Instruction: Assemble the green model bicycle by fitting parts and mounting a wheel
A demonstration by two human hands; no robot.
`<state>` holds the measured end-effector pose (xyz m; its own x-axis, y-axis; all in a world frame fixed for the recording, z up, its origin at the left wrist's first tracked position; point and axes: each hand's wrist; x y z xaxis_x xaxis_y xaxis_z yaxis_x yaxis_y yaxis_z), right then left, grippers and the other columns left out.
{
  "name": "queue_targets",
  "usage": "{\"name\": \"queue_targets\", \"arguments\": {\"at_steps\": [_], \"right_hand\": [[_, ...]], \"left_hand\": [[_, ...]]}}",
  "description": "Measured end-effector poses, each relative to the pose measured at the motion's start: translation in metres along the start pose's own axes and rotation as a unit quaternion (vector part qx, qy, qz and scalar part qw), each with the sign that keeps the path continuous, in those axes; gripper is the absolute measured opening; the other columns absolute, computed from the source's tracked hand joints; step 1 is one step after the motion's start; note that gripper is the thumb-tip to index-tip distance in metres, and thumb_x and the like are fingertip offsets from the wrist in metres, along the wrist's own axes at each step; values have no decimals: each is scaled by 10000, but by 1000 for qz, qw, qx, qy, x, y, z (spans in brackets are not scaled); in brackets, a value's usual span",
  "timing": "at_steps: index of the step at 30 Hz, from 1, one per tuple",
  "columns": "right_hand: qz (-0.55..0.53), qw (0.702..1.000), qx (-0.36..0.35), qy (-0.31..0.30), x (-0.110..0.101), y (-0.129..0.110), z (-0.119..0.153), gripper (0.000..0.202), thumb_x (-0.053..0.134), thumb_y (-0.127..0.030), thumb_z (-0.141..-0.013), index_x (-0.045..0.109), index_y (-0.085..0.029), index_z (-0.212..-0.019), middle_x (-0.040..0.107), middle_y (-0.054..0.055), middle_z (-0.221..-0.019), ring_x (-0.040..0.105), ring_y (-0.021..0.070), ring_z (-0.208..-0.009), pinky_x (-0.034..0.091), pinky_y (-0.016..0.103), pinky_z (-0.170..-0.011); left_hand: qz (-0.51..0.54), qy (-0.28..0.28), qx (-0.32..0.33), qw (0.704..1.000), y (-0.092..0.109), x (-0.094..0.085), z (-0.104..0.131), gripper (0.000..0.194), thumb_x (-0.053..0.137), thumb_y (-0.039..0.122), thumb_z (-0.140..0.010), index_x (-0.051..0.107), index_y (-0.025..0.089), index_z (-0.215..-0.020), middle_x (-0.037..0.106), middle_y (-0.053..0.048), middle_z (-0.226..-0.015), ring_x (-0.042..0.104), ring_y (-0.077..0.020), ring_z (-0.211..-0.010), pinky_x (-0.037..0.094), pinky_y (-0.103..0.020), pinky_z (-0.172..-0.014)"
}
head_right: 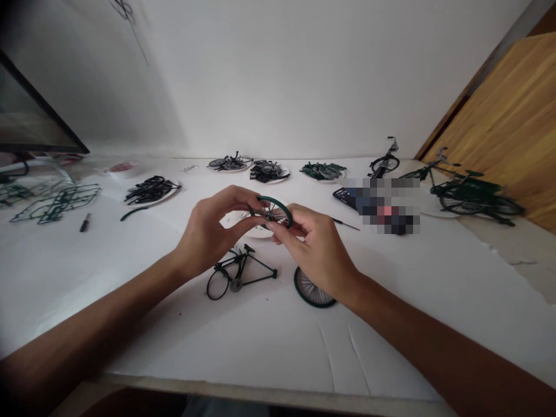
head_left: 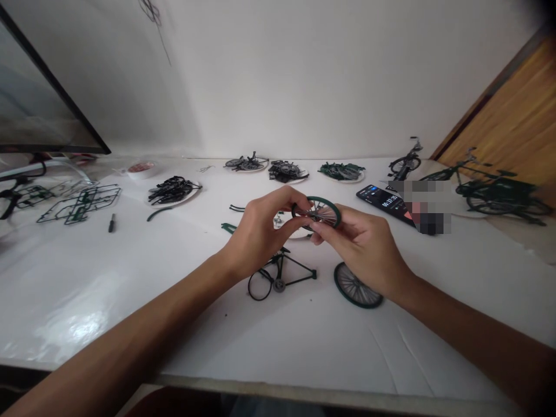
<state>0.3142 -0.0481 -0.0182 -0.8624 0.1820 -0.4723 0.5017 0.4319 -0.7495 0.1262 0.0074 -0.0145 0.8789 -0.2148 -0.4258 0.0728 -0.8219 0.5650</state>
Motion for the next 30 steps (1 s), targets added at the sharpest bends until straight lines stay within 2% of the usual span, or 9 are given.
{"name": "queue_targets", "arguments": {"at_steps": [4,9,11,14,18,26,30], "right_hand": [[-9,1000,12,-1,1,1,1,134,660,-315,-915,690,-202,-849,700,6,-752,667,162,-707,534,284,-647],[-26,999,12,-16,2,4,2,174,652,-355,-922,701,-190,-893,709,21,-785,682,179,-746,544,302,-685],[-18,1000,4,-18,2,3,2,171,646,-347,-926,694,-195,-867,697,16,-783,672,172,-743,535,294,-678],[5,1000,-13,-13,1,1,1,154,652,-323,-923,680,-208,-826,669,-1,-764,641,153,-720,509,273,-647],[36,999,-35,-9,-1,-2,0,181,641,-294,-930,659,-223,-765,641,-5,-759,608,152,-716,482,279,-641],[75,991,-107,0,-5,0,-3,97,626,-238,-937,668,-240,-849,631,8,-814,595,167,-749,487,314,-692],[89,984,-155,9,-7,4,-4,139,625,-181,-926,706,-247,-1019,701,35,-970,654,191,-881,527,343,-805]], "left_hand": [[-37,-16,53,998,0,-2,-2,44,614,141,-950,647,171,-947,674,-89,-1092,649,-176,-969,548,-329,-854],[-50,-37,62,996,-2,-4,-4,65,603,133,-953,649,170,-926,667,-87,-1071,640,-174,-941,542,-332,-839],[-49,-37,51,997,-2,-3,-3,63,610,130,-948,641,172,-913,666,-80,-1064,642,-172,-934,542,-330,-839],[-23,-19,1,1000,-1,-1,-1,62,626,124,-936,601,180,-941,669,-59,-1027,651,-169,-939,549,-334,-863],[33,8,-49,998,2,2,0,204,658,95,-903,517,199,-1006,649,-30,-995,665,-166,-966,565,-359,-923],[82,16,-60,995,2,2,0,340,664,56,-885,488,234,-1115,614,-38,-1122,661,-163,-1033,554,-390,-1002],[60,14,-40,997,3,1,0,345,662,67,-895,484,237,-1137,629,-27,-1050,660,-168,-1021,557,-376,-965]]}}
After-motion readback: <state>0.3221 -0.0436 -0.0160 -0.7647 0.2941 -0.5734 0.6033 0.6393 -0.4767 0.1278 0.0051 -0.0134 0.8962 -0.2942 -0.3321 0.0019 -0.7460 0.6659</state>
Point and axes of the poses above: each hand's wrist, its own z-axis away from the middle knuckle, its own x-axis out of the palm, y = z × x
